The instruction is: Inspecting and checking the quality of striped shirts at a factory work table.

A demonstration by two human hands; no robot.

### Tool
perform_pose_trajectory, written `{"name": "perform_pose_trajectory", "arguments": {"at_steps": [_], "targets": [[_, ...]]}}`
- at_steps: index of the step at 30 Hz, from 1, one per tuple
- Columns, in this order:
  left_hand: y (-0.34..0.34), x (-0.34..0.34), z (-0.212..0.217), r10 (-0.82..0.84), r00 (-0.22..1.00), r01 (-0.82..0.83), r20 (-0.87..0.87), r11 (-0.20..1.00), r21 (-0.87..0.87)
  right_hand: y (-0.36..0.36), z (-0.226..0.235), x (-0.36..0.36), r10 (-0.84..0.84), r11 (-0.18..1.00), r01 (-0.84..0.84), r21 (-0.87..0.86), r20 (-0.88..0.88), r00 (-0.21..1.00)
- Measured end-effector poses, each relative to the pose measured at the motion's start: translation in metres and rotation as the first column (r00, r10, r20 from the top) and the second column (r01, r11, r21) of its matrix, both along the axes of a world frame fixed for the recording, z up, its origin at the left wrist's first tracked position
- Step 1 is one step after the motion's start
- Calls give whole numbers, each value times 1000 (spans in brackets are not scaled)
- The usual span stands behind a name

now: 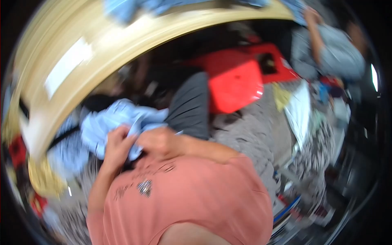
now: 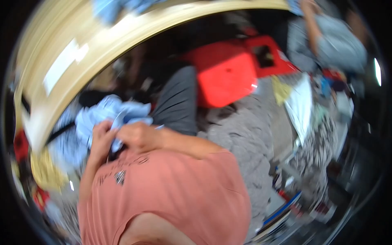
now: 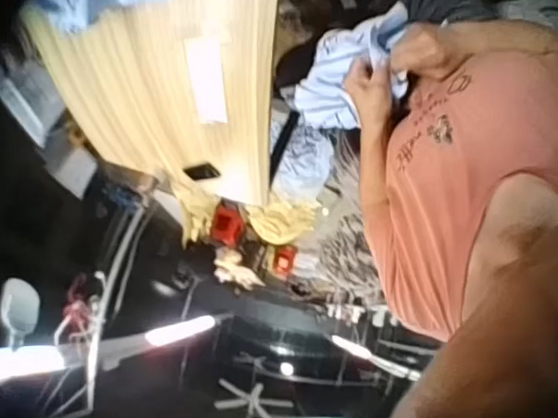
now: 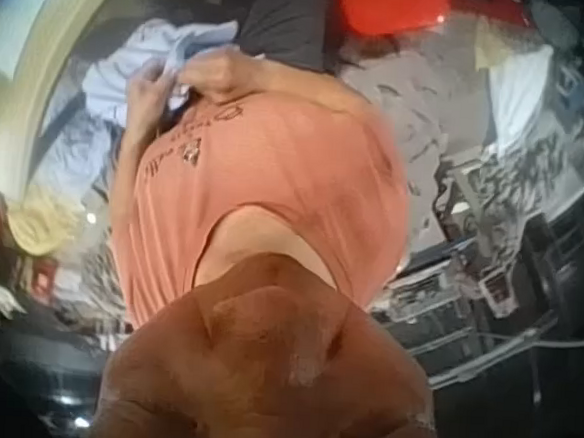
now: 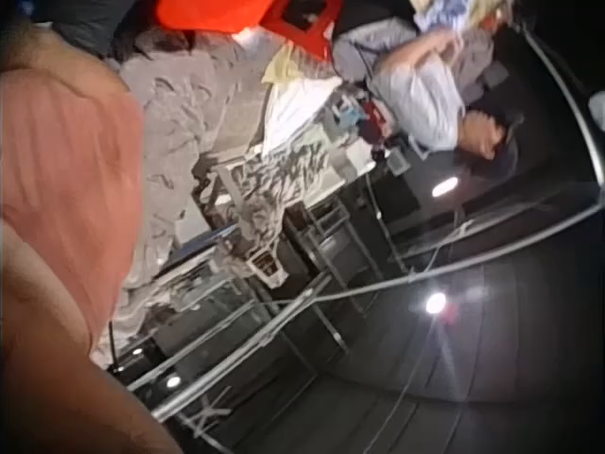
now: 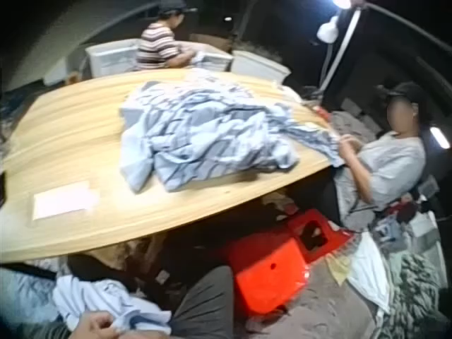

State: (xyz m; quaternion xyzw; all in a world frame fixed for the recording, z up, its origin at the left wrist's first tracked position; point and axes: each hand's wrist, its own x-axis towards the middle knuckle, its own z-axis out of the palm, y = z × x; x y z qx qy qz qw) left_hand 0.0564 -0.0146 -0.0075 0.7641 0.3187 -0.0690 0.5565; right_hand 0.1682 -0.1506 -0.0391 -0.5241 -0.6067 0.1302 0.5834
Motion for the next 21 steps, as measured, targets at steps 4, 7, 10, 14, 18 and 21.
{"name": "perform_pose_trajectory", "arguments": {"at_steps": [4, 7, 10, 14, 18, 21], "targets": [[-1, 11, -2, 18, 1000, -18, 0, 998, -57, -1, 3, 2, -56, 998, 56, 25, 5, 998], [0, 11, -9, 95, 992, -59, 81, 928, -368, -4, 0, 5, -104, 994, 98, 56, 122, 987], [2, 8, -16, 86, 988, -18, 125, 884, -468, -2, -6, 4, -129, 990, 120, 69, 133, 983], [4, 4, -18, 165, 982, -79, 91, 798, -597, 0, -11, 1, -143, 988, 134, 82, 130, 981], [6, 2, -14, 96, 991, -28, 90, 824, -565, 0, -8, 0, -131, 990, 120, 78, 150, 980], [5, 2, -14, 98, 989, -21, 106, 824, -567, -1, -6, -1, -127, 992, 123, 41, 120, 985]]}}
